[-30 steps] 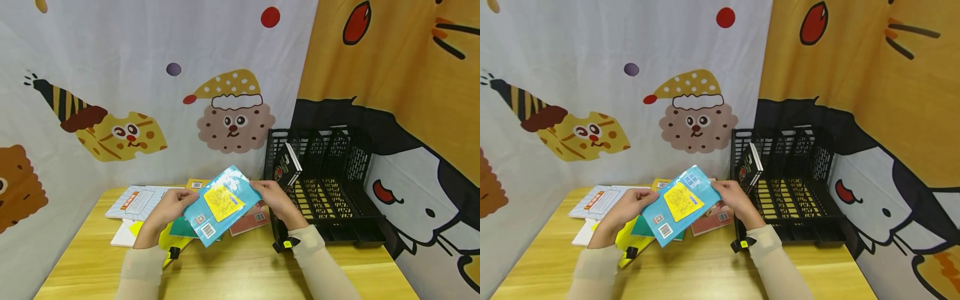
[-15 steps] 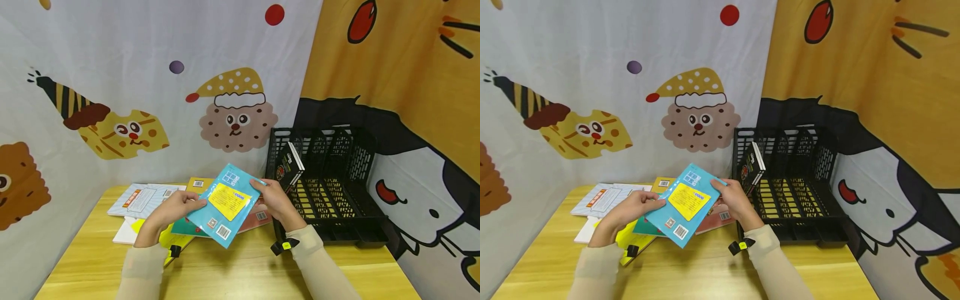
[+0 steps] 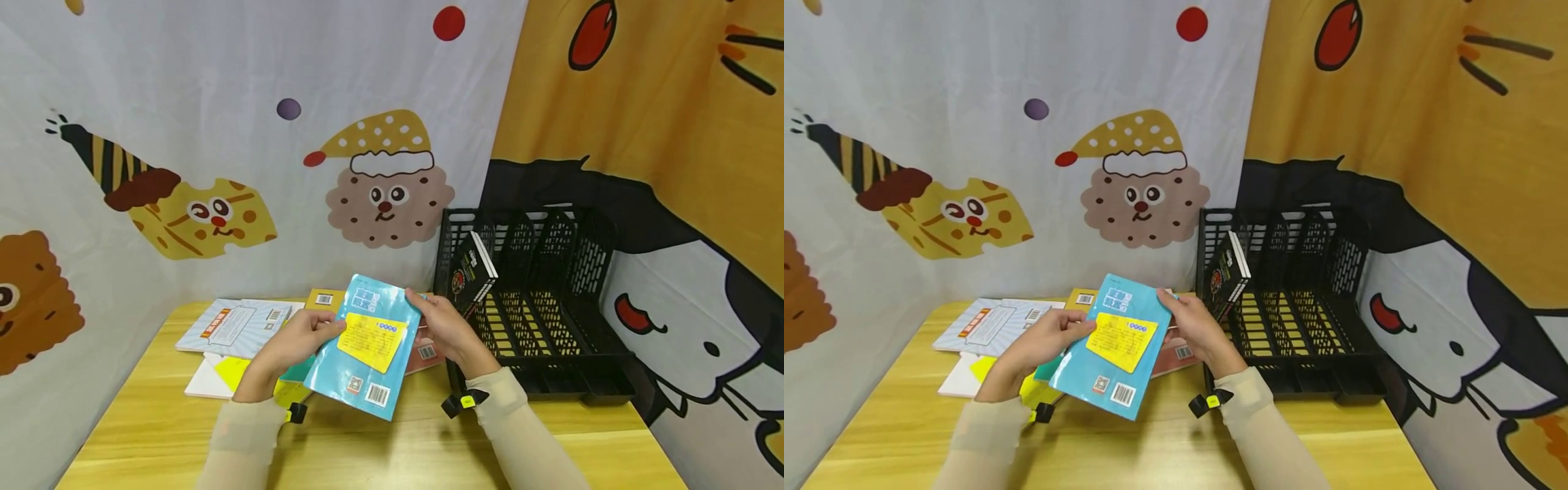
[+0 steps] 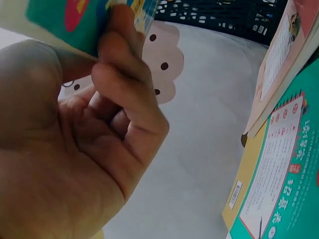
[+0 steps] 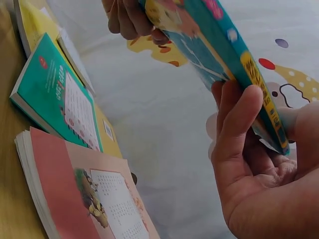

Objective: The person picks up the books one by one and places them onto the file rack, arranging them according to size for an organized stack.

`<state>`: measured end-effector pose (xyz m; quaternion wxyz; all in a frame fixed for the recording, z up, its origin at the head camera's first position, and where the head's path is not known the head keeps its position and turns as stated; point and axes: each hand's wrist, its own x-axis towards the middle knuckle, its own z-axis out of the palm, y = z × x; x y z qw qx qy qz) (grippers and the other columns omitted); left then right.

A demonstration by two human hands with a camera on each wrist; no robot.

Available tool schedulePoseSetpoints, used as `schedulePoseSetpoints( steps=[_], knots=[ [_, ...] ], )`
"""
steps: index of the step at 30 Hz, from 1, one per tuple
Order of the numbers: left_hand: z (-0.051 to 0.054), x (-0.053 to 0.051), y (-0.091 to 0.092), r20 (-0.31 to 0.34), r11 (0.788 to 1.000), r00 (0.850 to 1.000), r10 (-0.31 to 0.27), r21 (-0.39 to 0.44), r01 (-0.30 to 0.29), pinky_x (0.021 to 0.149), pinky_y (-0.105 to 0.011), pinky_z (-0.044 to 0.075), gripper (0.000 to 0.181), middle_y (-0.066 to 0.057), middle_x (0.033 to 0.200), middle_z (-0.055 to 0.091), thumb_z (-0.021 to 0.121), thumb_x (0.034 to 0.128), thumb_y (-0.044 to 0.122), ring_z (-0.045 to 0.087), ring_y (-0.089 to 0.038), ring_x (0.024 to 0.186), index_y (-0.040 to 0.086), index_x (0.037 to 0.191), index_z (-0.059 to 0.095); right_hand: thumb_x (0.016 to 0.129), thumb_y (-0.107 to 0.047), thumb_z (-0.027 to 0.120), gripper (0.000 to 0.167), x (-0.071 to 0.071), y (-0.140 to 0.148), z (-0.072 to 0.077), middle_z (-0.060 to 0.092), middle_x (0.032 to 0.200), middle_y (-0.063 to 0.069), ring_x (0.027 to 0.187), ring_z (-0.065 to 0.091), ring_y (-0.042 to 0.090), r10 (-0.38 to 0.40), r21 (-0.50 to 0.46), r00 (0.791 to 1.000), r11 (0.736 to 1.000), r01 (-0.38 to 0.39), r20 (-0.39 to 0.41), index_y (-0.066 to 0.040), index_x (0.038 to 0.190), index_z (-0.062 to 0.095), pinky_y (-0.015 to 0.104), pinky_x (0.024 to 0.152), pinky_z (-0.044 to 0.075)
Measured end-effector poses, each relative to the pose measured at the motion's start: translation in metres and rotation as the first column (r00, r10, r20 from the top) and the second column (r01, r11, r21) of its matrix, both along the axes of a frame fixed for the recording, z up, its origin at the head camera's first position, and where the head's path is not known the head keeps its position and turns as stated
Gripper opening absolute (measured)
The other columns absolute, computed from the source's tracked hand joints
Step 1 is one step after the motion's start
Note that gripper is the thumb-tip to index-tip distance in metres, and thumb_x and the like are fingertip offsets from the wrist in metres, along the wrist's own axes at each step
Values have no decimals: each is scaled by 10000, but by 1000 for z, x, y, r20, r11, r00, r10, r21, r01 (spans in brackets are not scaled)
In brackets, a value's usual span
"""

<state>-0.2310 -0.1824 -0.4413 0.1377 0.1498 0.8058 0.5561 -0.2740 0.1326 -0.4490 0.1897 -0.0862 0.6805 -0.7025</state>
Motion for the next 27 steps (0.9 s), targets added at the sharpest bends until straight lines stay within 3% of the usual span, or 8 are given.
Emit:
schedulePoseSetpoints(
  steps=[3,9,15,19,21,24,27],
  knots=[
    [1,1,2,-47,998,998,48,-32,-50,553,-277,361,511,40,595,323,644,1134,411,396,-145,525,59,804,477,1153,-544,534,602,-1,2,-1,775,931,61,707,725,162,0,-3,1000,1000,0,12,22,1283,694,269,624,596],
    [1,1,5,-41,993,994,103,-51,-105,613,-308,432,488,52,584,333,647,1125,459,471,-179,565,80,842,528,1125,-634,528,689,-1,1,-2,757,962,51,734,669,160,89,67,996,994,-90,13,1,1323,707,292,655,566],
    [1,0,6,-3,987,988,153,-56,-153,652,-359,507,450,53,554,390,660,1116,468,611,-319,639,85,895,579,1147,-513,570,547,1,-2,-3,807,1059,76,727,672,150,212,147,977,967,-208,-15,-43,1400,690,317,663,536],
    [1,1,6,-7,995,996,88,-57,-88,761,-442,598,474,18,604,404,630,1137,440,664,-482,777,69,866,514,1147,-430,602,489,3,-1,-1,824,1084,78,721,698,149,226,135,974,966,-221,-20,-45,1436,681,296,640,536],
    [1,1,7,-11,997,999,45,-55,-45,794,-484,620,473,-33,660,478,598,1152,441,669,-514,819,59,886,512,1145,-412,606,487,3,1,1,831,1090,62,747,732,147,222,109,975,969,-220,-8,-48,1462,670,292,651,566],
    [1,1,8,-1,998,999,43,-40,-43,780,-495,637,469,-140,718,613,578,1157,461,694,-471,804,56,931,509,1137,-372,624,474,3,4,1,839,1094,50,807,788,155,230,67,973,971,-231,19,-29,1461,670,298,709,631],
    [2,1,8,14,995,995,101,-6,-101,725,-435,631,434,-201,736,687,595,1150,463,704,-369,707,69,991,508,1125,-374,640,484,3,5,1,846,1129,62,893,831,178,248,49,968,967,-249,37,-19,1453,674,313,761,662]
  ],
)
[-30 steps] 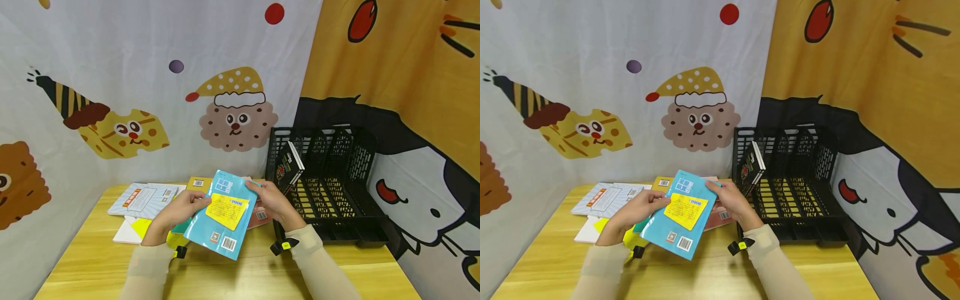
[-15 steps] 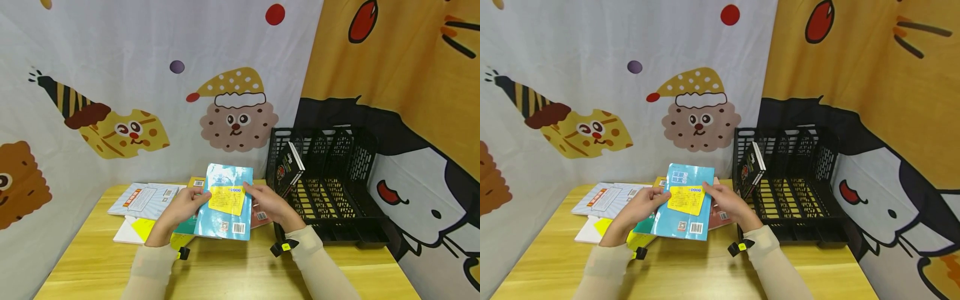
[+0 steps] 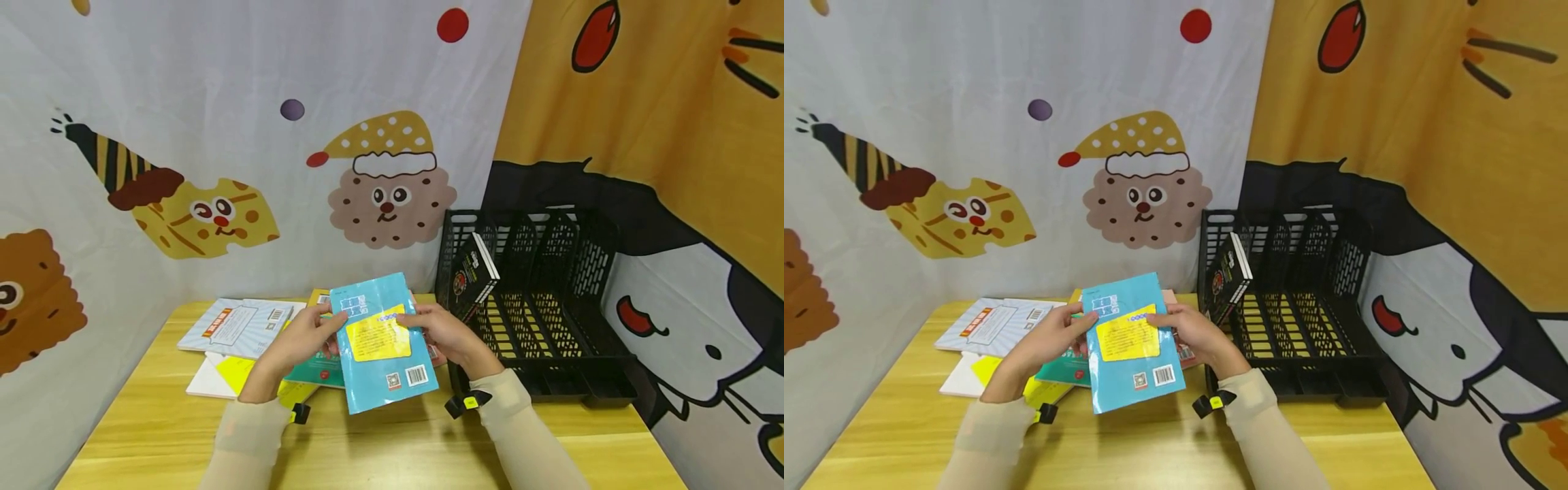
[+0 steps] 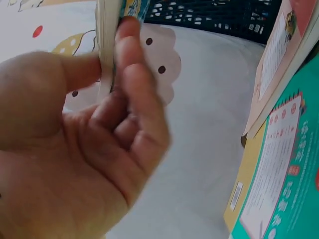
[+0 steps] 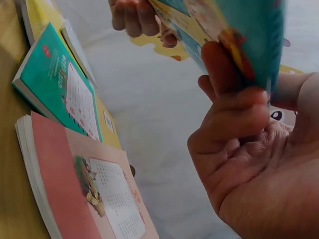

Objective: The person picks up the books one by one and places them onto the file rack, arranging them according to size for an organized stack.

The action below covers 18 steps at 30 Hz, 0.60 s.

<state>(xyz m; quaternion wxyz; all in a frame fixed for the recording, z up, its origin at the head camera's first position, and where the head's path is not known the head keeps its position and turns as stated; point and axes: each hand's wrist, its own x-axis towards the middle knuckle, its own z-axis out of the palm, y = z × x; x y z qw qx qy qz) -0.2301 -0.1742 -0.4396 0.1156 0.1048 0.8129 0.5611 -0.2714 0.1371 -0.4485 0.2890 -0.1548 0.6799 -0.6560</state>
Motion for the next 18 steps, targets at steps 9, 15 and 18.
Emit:
schedulePoseSetpoints(
  steps=[9,15,18],
  knots=[
    [7,1,1,-5,993,995,100,70,-99,626,-279,520,473,-47,662,645,613,1154,374,662,-216,632,-31,1386,537,1152,-510,558,551,1,1,2,825,1208,127,936,844,249,72,76,996,995,-68,-57,-97,1506,647,367,798,684],
    [7,0,1,-6,990,994,110,94,-109,605,-272,512,343,-55,668,615,614,1156,355,668,-258,634,25,1242,579,1138,-500,595,535,1,3,4,835,1171,134,925,847,262,135,131,987,984,-123,-86,-64,1432,696,396,807,690],
    [5,0,1,-28,993,995,98,76,-95,599,-269,486,331,-59,648,573,616,1155,360,664,-264,623,54,1067,522,1144,-490,590,511,1,3,3,834,1196,127,945,848,277,129,136,985,984,-113,-114,-90,1441,701,406,830,691]
  ],
)
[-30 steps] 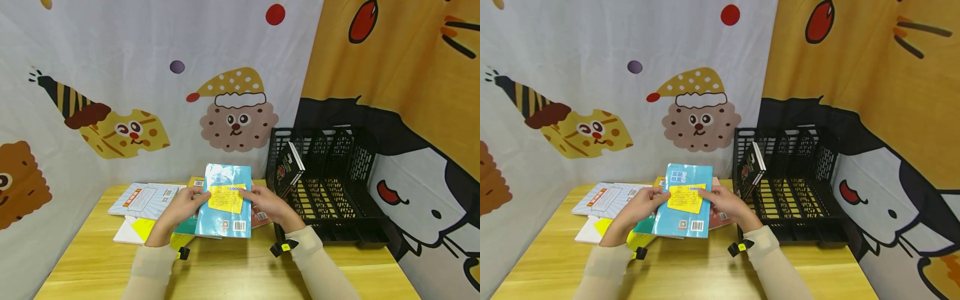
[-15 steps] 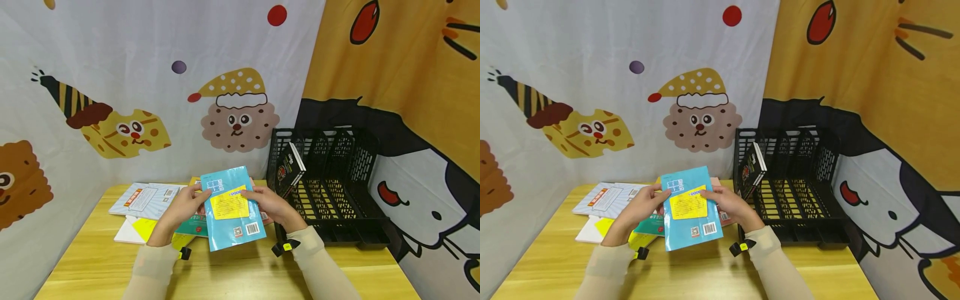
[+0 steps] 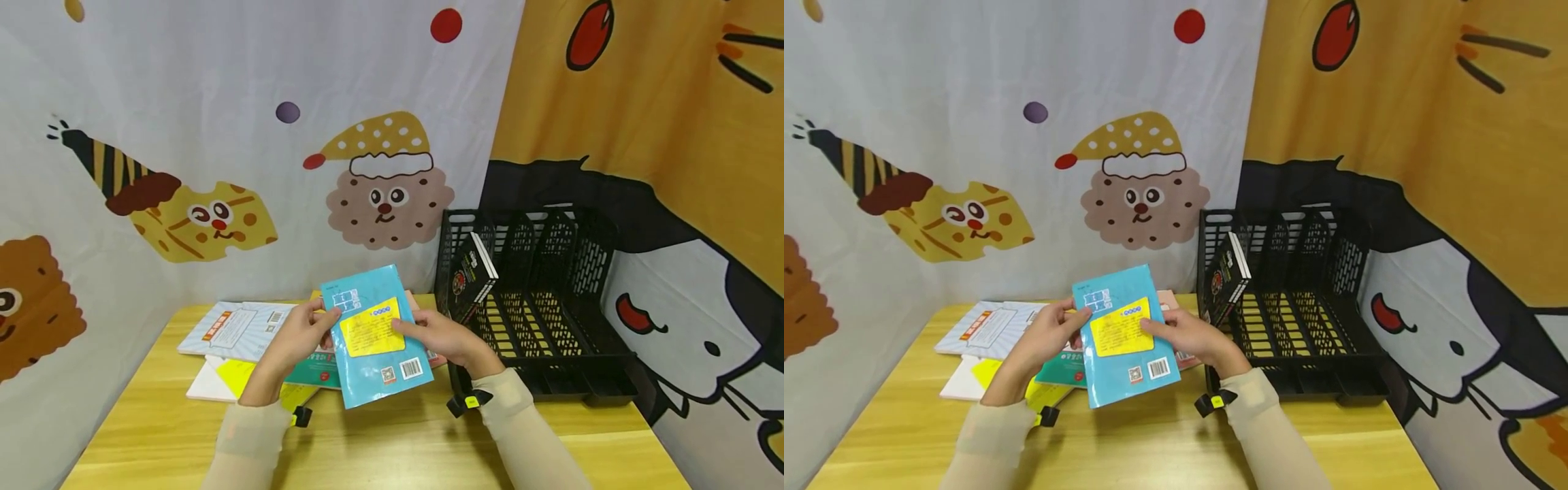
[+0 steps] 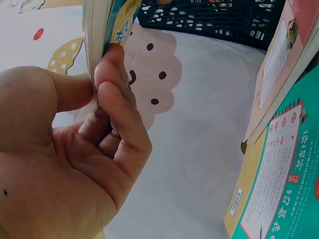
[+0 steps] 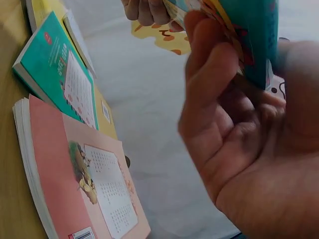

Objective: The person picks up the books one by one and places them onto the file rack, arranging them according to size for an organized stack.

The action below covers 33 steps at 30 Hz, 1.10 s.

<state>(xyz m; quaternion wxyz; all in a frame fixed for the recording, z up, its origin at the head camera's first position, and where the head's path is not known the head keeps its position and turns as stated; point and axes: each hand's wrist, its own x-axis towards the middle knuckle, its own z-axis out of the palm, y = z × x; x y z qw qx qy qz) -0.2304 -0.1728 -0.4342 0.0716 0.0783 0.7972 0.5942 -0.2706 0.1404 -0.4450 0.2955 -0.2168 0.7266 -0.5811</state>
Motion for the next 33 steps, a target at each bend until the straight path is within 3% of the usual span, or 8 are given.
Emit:
schedulePoseSetpoints(
  steps=[5,9,16,20,23,25,29,33],
  knots=[
    [-1,2,1,-47,999,998,-28,-47,26,594,-282,451,467,-104,635,576,617,1150,399,653,-257,612,90,900,373,1150,-470,585,502,2,-1,1,824,1250,125,980,850,297,-37,-28,999,999,36,-37,-138,1523,640,452,849,694],
    [-1,2,2,-52,997,998,-35,-66,32,589,-283,428,481,-147,657,611,618,1143,442,653,-266,622,92,909,386,1148,-441,600,488,2,-1,2,825,1252,131,970,851,287,-55,-55,998,997,53,-42,-133,1523,648,474,832,695],
    [-4,2,5,-22,998,999,-40,-48,39,650,-326,535,491,-118,685,572,628,1127,493,615,-251,635,94,949,404,1161,-346,586,431,4,0,6,826,1231,156,930,848,250,-87,-85,993,993,81,-77,-62,1467,692,444,784,696],
    [-5,0,8,-40,998,998,-46,-43,44,626,-313,498,451,-73,677,517,602,1143,473,590,-448,695,96,971,425,1150,-335,604,431,7,2,11,835,1206,160,883,843,238,-103,-61,990,993,98,-97,-36,1441,711,415,764,692],
    [-7,0,9,-63,998,997,-43,-56,39,606,-295,441,431,-35,663,461,580,1159,443,524,-611,785,90,959,434,1144,-341,614,410,10,6,12,848,1154,145,775,818,227,-72,-16,992,997,70,-106,-44,1400,736,412,713,679],
    [-8,1,9,-69,997,997,-41,-63,37,601,-286,417,420,-35,659,439,586,1158,436,494,-647,810,84,962,465,1145,-342,613,396,13,9,12,851,1136,135,736,804,232,-38,8,993,999,39,-113,-60,1392,742,399,676,664],
    [-9,0,13,-81,994,994,-67,-97,59,617,-311,478,456,-122,717,529,595,1144,485,561,-575,788,66,965,591,1147,-349,616,380,19,19,14,853,1127,116,727,800,238,-36,40,988,998,43,-153,-87,1390,745,372,631,650],
    [-13,-1,20,-72,984,990,-123,-140,112,658,-369,580,443,-174,881,687,554,1156,508,660,-497,830,102,1059,704,1147,-353,616,380,26,32,22,852,1075,103,647,744,264,-89,84,959,990,115,-268,-74,1368,752,353,553,608]
  ],
)
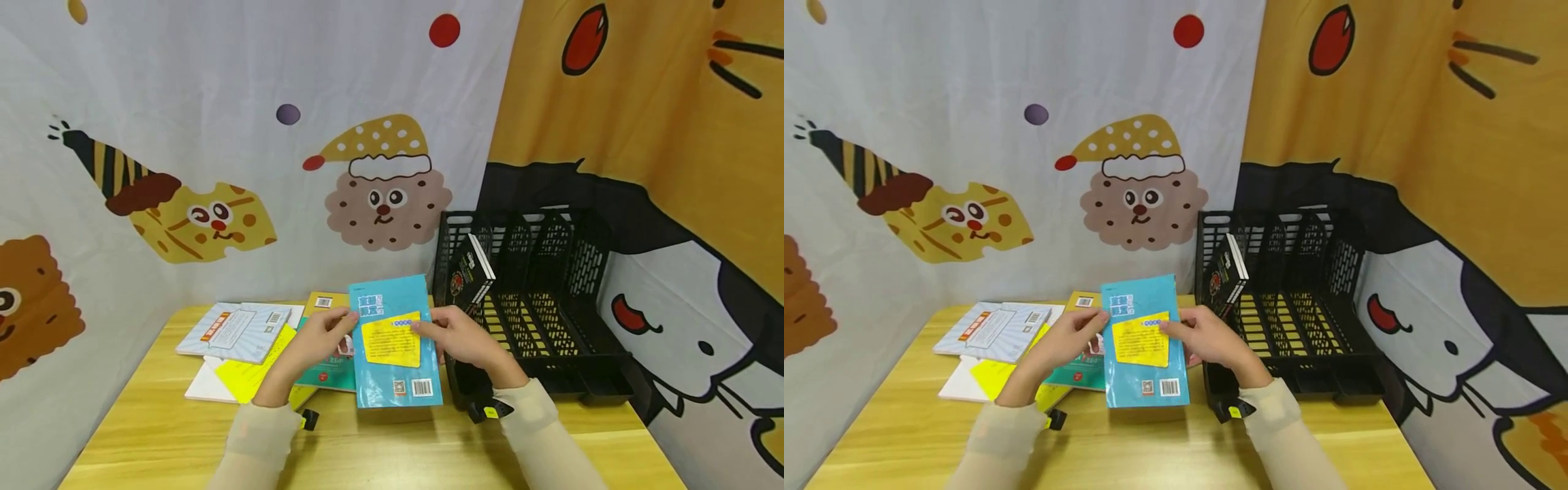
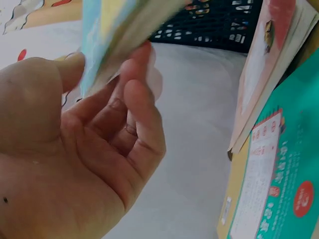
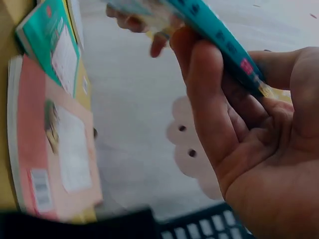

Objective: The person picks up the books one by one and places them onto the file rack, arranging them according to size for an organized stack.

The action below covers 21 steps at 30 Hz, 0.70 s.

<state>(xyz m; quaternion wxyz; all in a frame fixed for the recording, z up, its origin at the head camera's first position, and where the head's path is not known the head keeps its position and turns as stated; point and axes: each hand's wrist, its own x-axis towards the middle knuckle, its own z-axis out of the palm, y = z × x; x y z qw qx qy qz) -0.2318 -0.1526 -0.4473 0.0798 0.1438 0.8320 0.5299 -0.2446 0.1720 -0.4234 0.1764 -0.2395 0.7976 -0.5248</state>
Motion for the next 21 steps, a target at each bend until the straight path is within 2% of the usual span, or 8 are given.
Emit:
schedulePoseSetpoints(
  steps=[3,5,9,11,13,15,17,21],
  knots=[
    [-4,-1,6,37,1000,999,-26,0,26,688,-403,615,405,-142,990,759,540,1166,487,679,-478,852,158,1289,742,1150,-350,611,383,4,13,7,849,1053,104,633,731,293,-56,15,996,998,58,-75,-66,1366,750,383,531,593],
    [-6,-1,9,55,1000,998,-24,2,24,693,-389,614,405,-95,1013,778,547,1167,470,683,-405,814,168,1364,732,1152,-353,610,381,6,23,12,851,1047,103,630,736,290,-103,15,989,994,105,-110,-71,1367,753,377,516,584],
    [-8,0,17,61,1000,998,-19,2,19,619,-319,550,368,-59,978,777,570,1165,433,649,-263,720,163,1352,736,1152,-350,611,409,6,47,23,846,1092,152,693,786,239,-196,1,965,980,199,-175,-31,1374,739,369,550,621],
    [-9,0,23,60,1000,998,-22,2,22,595,-310,523,353,-102,996,787,579,1163,420,648,-268,706,158,1339,738,1154,-349,609,422,6,60,30,838,1121,189,740,811,218,-254,-17,944,966,256,-211,-9,1374,728,382,589,651],
    [-10,1,31,54,1000,998,-25,-4,25,594,-309,524,347,-150,1025,798,592,1159,411,673,-341,722,155,1341,740,1157,-353,604,433,7,72,37,829,1148,219,759,818,206,-316,-40,917,948,316,-245,-1,1381,718,376,600,657],
    [-13,1,41,36,999,999,-34,-18,35,620,-319,551,350,-180,1047,808,595,1158,399,705,-410,767,144,1348,744,1160,-359,598,451,9,84,43,816,1189,244,791,827,188,-371,-65,888,928,368,-273,5,1404,703,350,631,666],
    [-16,2,53,7,998,998,-56,-39,56,649,-309,566,355,-186,1051,821,591,1161,378,728,-422,808,128,1358,749,1162,-368,591,462,11,95,47,809,1203,257,783,815,173,-417,-77,859,907,414,-299,4,1414,701,320,621,648],
    [-21,4,78,-38,988,993,-114,-107,109,658,-289,556,363,-119,1041,841,562,1172,353,743,-318,800,133,1399,742,1157,-374,598,476,16,116,53,824,1163,193,759,783,124,-492,-88,795,864,495,-354,13,1412,709,295,614,619]
  ],
)
